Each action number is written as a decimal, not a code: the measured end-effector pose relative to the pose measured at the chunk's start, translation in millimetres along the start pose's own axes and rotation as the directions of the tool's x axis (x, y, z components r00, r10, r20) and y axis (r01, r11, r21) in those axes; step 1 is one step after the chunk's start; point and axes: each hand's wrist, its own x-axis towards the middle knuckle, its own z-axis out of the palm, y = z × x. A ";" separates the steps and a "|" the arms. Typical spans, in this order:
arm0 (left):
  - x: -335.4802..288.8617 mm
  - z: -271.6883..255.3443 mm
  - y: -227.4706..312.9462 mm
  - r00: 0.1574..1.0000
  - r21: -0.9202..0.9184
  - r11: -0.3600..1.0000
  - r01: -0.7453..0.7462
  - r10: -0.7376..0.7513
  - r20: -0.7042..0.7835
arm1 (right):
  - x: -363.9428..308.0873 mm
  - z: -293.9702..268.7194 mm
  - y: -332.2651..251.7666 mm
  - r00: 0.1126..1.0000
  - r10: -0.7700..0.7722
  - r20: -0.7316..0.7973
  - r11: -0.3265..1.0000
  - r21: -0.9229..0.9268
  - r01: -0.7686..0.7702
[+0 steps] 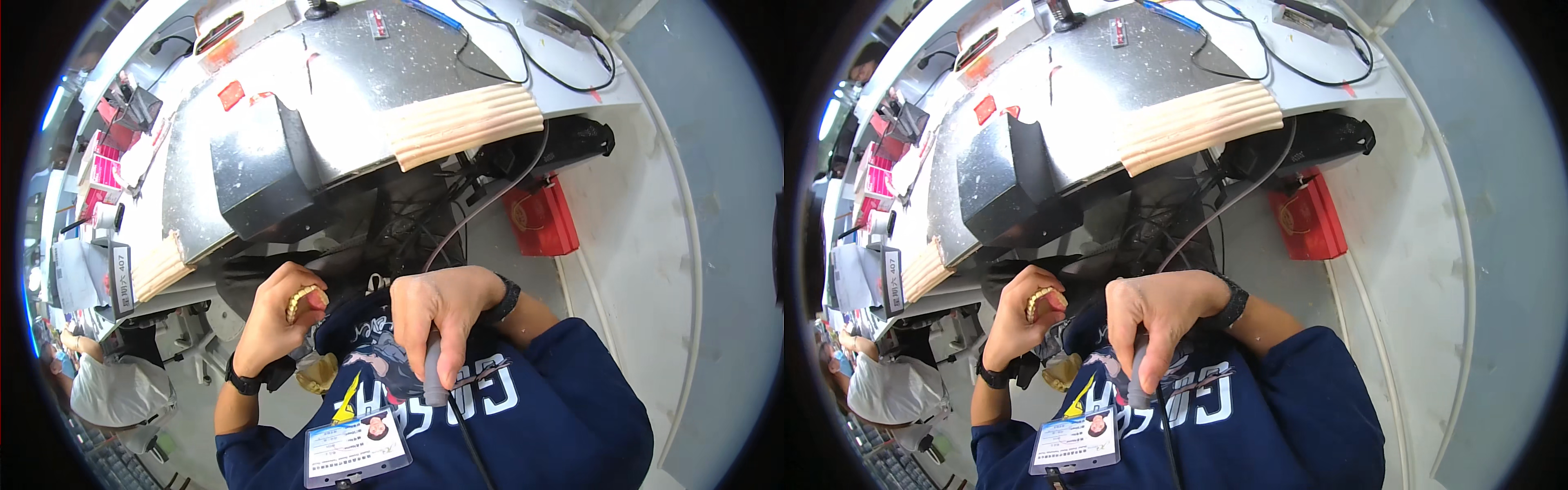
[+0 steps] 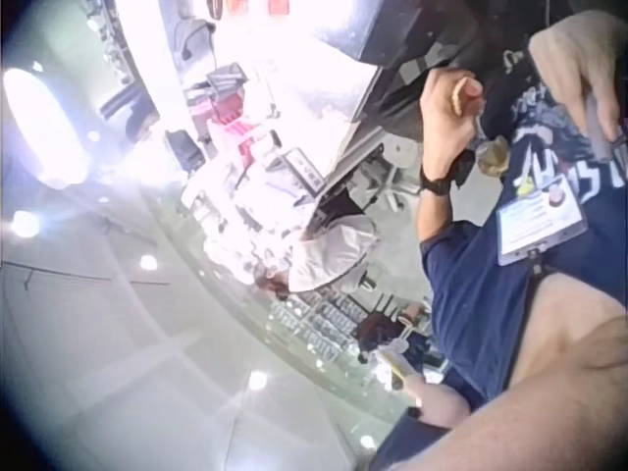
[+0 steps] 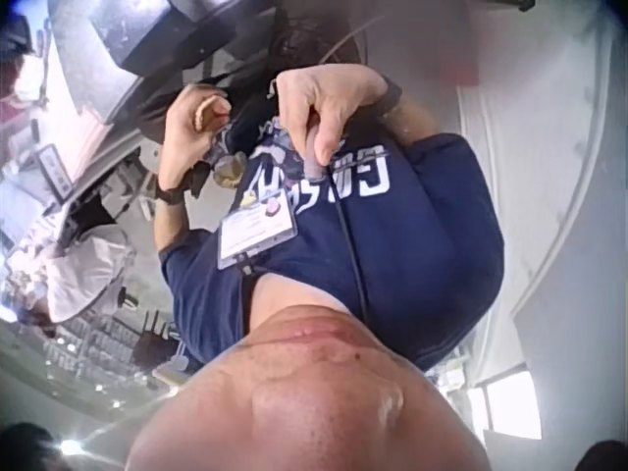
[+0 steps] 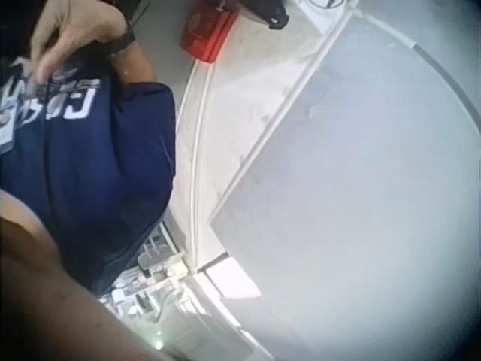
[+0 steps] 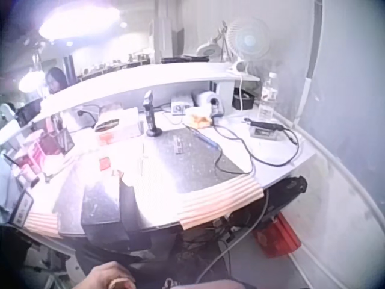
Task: The recorder is manufacturing and refining a dental prosthetic model using manual and electric tools.
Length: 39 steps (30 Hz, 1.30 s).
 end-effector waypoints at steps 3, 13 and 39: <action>-4.6 0.8 2.7 1.000 -0.005 1.000 0.015 -0.015 -0.006 | -6.1 -2.8 -1.6 0.996 0.083 -0.008 0.992 -0.091 -0.084; -28.5 -9.1 -9.8 1.000 0.042 0.999 -0.008 0.008 -0.020 | -131.3 29.4 -68.7 0.622 -0.381 -0.684 0.879 -0.477 0.013; -18.4 5.3 0.2 0.990 0.067 0.988 0.137 -0.139 0.027 | -128.8 73.9 -85.0 0.641 -0.354 -0.681 0.917 -0.388 0.094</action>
